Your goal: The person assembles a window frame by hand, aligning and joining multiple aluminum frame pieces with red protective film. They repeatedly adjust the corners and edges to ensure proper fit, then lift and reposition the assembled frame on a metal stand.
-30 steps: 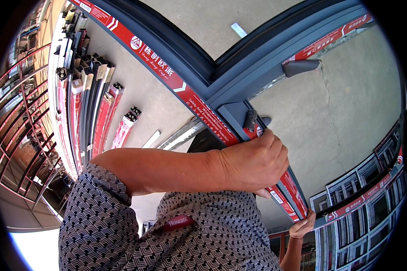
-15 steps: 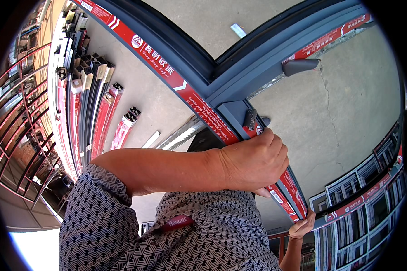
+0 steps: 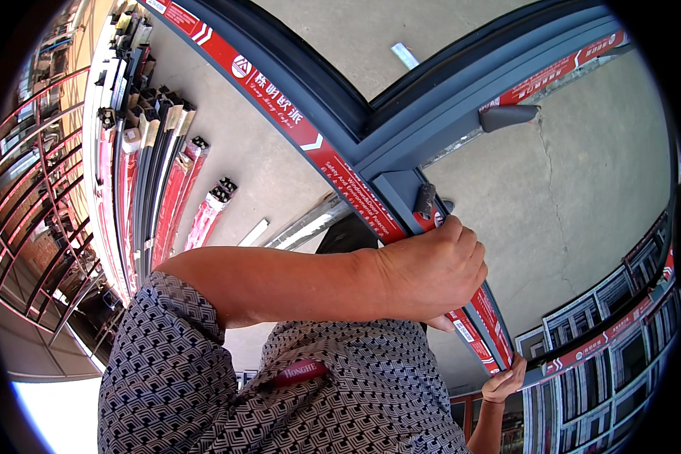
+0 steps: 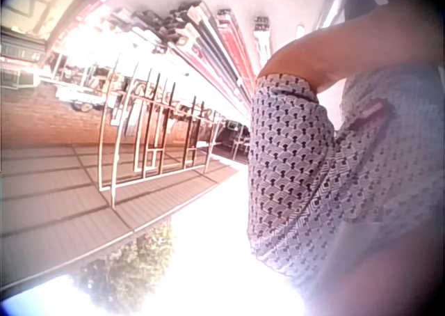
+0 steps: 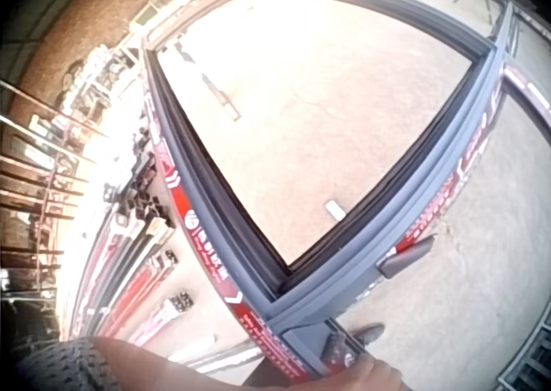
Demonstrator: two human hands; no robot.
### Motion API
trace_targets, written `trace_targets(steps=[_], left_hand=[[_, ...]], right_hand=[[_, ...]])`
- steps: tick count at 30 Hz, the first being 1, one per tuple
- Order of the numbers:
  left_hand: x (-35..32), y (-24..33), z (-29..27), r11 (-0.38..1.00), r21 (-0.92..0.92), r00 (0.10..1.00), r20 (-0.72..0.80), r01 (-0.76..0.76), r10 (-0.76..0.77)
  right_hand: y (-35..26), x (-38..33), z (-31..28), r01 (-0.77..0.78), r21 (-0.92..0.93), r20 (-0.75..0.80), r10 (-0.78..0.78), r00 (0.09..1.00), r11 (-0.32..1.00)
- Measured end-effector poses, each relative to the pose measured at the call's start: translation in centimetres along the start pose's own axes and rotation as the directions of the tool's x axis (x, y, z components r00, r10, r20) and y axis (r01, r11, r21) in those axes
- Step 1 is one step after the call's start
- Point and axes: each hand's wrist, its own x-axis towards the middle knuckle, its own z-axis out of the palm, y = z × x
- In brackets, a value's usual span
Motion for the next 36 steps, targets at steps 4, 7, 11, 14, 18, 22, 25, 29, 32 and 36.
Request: trace_targets(steps=[4, 7, 11, 14, 18, 22, 25, 29, 32, 36], left_hand=[[0.07, -0.08, -0.19, 1.0, -0.009, 0.999, 0.034, -0.002, 0.002], [0.17, -0.15, -0.52, 1.0, -0.031, 0.998, 0.07, -0.003, 0.005], [0.21, -0.25, -0.54, 1.0, -0.025, 0.996, 0.085, -0.013, 0.015], [0.2, -0.28, -0.48, 0.999, -0.037, 0.998, 0.065, -0.012, 0.014], [0.22, -0.16, -0.34, 0.999, -0.036, 0.999, 0.048, -0.006, 0.008], [0.25, -0.04, 0.04, 0.999, -0.036, 0.999, 0.038, -0.004, 0.005], [0.32, -0.03, -0.12, 0.998, -0.058, 0.999, 0.034, 0.006, -0.004], [0.42, 0.1, -0.13, 0.999, -0.052, 0.999, 0.04, 0.008, -0.006], [0.48, 0.14, -0.1, 0.999, -0.04, 0.999, 0.045, 0.006, -0.004], [0.44, 0.19, 0.09, 1.0, -0.014, 0.999, 0.032, -0.001, 0.002]], right_hand=[[-0.1, -0.08, 0.0, 0.002, 0.003, -0.007, -0.002, 1.0, 1.0], [0.03, -0.19, -0.16, -0.01, -0.003, 0.012, 0.01, 1.0, 1.0], [0.07, -0.18, -0.25, -0.016, -0.007, 0.023, 0.016, 1.0, 1.0], [0.02, -0.13, -0.18, -0.013, 0.002, 0.016, 0.013, 1.0, 1.0], [-0.05, -0.01, 0.15, 0.01, 0.005, -0.027, -0.01, 1.0, 1.0], [0.28, -0.16, 0.36, 0.015, 0.011, -0.033, -0.014, 0.999, 1.0], [0.0, 0.04, 0.31, 0.011, 0.021, -0.034, -0.01, 0.999, 1.0], [0.55, -0.25, 0.47, 0.015, 0.016, -0.032, -0.015, 0.999, 1.0], [0.68, -0.36, 0.5, -0.002, 0.028, -0.025, 0.003, 1.0, 1.0], [0.6, -0.43, 0.53, -0.004, 0.03, -0.023, 0.005, 1.0, 1.0]])
